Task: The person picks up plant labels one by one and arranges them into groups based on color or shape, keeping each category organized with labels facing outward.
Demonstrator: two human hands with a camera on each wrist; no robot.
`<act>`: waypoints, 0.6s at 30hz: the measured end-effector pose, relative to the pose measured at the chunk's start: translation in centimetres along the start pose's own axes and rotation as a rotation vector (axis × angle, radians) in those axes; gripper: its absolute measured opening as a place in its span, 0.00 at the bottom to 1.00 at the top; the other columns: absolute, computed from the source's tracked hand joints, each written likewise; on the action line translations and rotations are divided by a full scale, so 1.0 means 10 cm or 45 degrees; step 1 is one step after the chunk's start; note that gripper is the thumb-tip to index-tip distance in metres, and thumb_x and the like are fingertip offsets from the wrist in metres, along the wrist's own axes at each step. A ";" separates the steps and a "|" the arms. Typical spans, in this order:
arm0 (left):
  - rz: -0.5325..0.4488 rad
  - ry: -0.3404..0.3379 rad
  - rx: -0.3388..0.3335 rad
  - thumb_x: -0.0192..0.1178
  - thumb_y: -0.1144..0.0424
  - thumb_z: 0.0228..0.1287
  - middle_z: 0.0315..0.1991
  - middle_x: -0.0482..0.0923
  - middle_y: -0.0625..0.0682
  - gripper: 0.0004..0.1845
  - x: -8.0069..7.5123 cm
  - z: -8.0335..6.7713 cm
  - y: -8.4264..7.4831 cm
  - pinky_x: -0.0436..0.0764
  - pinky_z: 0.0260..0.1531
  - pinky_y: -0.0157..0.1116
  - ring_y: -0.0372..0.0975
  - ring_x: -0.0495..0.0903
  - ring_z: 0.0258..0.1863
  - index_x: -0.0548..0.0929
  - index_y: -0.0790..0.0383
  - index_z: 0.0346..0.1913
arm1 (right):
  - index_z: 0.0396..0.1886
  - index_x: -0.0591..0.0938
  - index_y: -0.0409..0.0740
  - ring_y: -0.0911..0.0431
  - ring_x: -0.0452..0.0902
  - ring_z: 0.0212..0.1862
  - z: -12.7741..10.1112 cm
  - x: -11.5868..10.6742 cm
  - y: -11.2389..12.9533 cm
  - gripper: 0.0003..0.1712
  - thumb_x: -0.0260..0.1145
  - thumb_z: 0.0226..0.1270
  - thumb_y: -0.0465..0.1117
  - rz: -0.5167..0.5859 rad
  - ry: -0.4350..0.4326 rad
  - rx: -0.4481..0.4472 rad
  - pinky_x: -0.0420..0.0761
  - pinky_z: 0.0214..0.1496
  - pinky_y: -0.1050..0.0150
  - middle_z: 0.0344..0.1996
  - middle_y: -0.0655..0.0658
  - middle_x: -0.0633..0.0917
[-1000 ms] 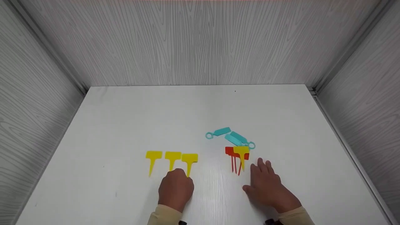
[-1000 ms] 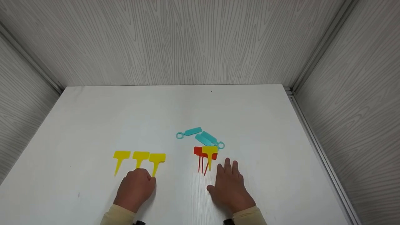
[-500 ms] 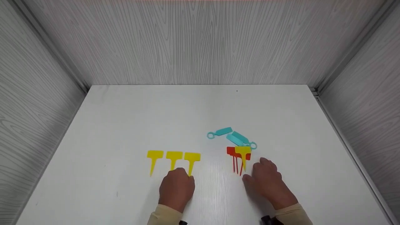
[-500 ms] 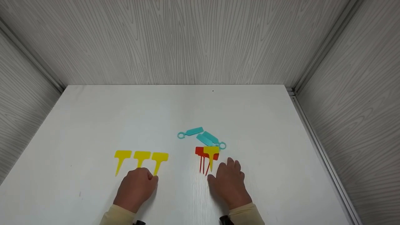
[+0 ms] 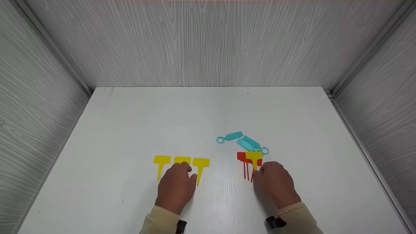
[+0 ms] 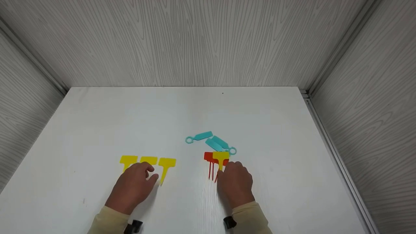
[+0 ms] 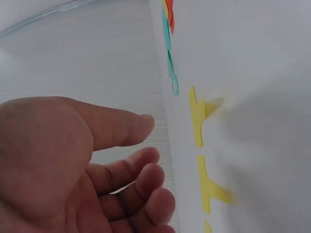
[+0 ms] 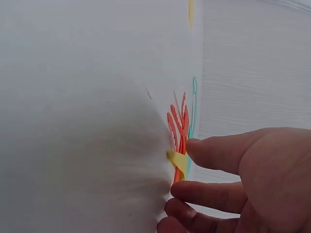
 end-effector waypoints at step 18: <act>0.246 0.159 0.264 0.80 0.49 0.68 0.72 0.75 0.57 0.31 0.19 0.34 -0.01 0.71 0.69 0.62 0.57 0.68 0.72 0.86 0.45 0.73 | 0.49 0.86 0.31 0.48 0.79 0.30 0.10 0.01 0.04 0.20 0.75 0.76 0.47 0.023 0.022 0.080 0.84 0.32 0.58 0.27 0.42 0.84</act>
Point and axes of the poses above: each hand's wrist, its own z-axis towards the middle knuckle, its own x-axis out of the palm, y = z × x, the point moved 8 cm from there along z, towards the middle knuckle
